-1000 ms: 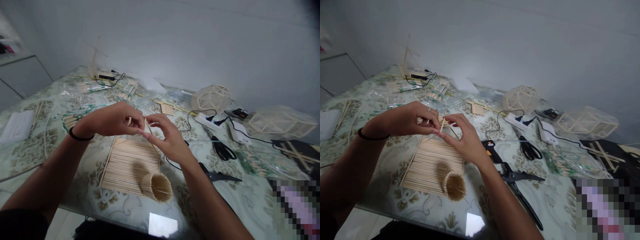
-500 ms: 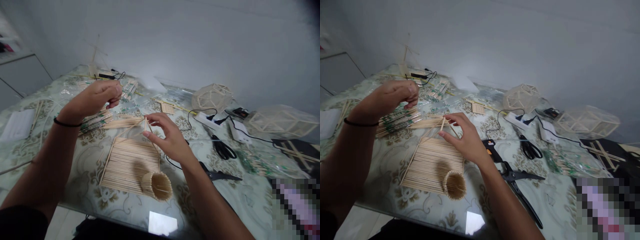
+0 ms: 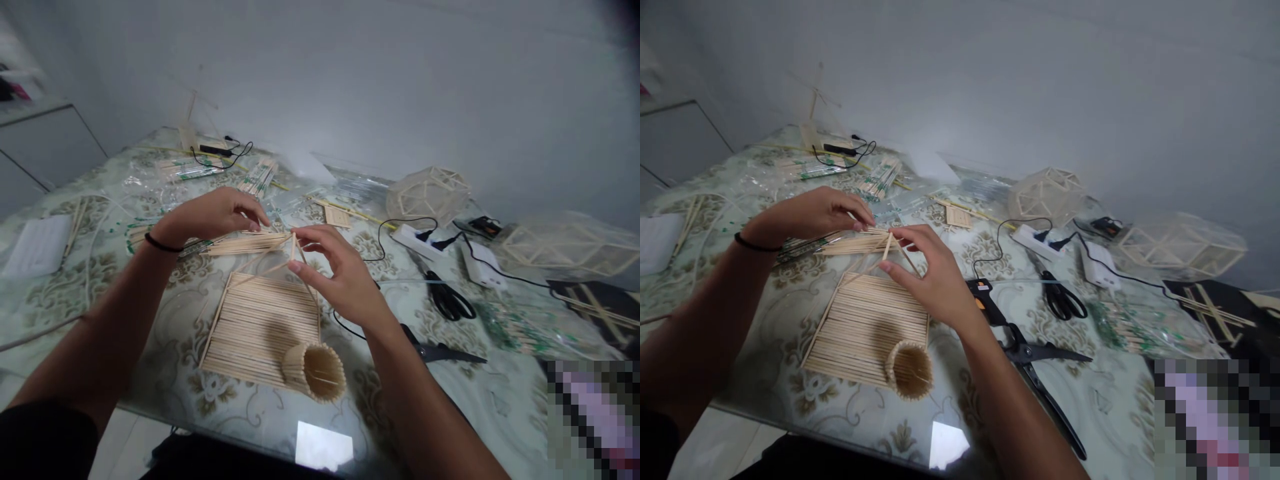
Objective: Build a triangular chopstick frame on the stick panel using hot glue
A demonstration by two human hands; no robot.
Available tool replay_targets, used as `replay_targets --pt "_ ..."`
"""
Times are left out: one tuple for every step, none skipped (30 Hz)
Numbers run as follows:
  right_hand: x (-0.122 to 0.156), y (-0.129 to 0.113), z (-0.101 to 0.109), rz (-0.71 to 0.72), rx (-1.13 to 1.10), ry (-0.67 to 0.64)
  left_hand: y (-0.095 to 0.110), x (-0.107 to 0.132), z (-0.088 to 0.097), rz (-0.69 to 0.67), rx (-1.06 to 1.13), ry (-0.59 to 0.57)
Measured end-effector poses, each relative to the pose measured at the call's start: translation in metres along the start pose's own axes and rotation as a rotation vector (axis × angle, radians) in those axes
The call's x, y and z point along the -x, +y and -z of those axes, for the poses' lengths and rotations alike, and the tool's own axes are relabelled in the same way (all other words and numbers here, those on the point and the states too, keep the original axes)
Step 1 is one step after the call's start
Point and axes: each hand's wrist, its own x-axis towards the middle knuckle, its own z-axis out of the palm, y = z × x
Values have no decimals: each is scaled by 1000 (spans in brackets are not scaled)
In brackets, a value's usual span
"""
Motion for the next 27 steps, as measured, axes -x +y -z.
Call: replay_targets --pt "0 0 0 0 1 0 1 -1 -1 -7 -25 54" --pt "0 -1 0 0 2 -1 1 -1 -1 -12 -54 110" --pt "0 -1 0 3 0 -1 1 -1 -1 -15 -83 161" --pt "0 -1 0 6 -2 -2 0 -1 0 -15 -105 199" --pt "0 -1 0 10 -5 -3 -1 0 0 -12 -120 222" --pt "0 -1 0 12 -7 -3 -3 0 1 -9 -127 238" --pt "0 -2 0 13 -8 -3 -5 0 1 -7 -129 245" --pt "0 -2 0 10 -8 -2 -6 0 2 -5 -127 250" --pt "0 -2 0 5 -7 -2 -7 1 2 -5 -123 253" --pt "0 -2 0 -1 -7 -2 -8 1 2 -6 -117 254" --pt "1 -1 0 -5 -8 -1 -8 1 2 -7 -107 259" --pt "1 -1 0 -9 -9 -1 -8 2 2 -8 -95 260" --pt "1 -1 -1 -10 -10 -1 -8 2 3 -9 -81 256" --pt "1 0 -1 -8 -11 -1 -7 2 3 -11 -68 249" --pt "1 0 -1 -6 -12 -2 -6 3 4 -15 -55 238" --pt "1 0 -1 -4 -12 -3 -6 3 5 -23 -49 223" --pt "1 1 -1 -3 -12 -3 -6 3 6 -35 -53 203" --pt "1 1 0 -3 -12 -3 -6 4 7 -48 -69 178" --pt "1 1 0 -4 -12 -3 -6 4 8 -62 -97 154" --pt "0 1 0 -3 -12 -4 -6 4 9 -74 -131 129" --pt "0 1 0 -1 -13 -5 -7 4 9 -87 -164 107" --pt "0 1 0 4 -13 -5 -7 5 9 -96 -184 89" --pt "0 1 0 9 -14 -5 -8 5 9 -101 -187 73" --pt "0 1 0 14 -14 -4 -9 5 8 -103 -175 60" --pt "0 1 -1 19 -15 -1 -9 5 8 -99 -151 49" --pt "0 2 -1 21 -14 2 -9 5 7 -90 -124 42" --pt "0 2 -1 23 -14 4 -10 6 7 -81 -101 39"
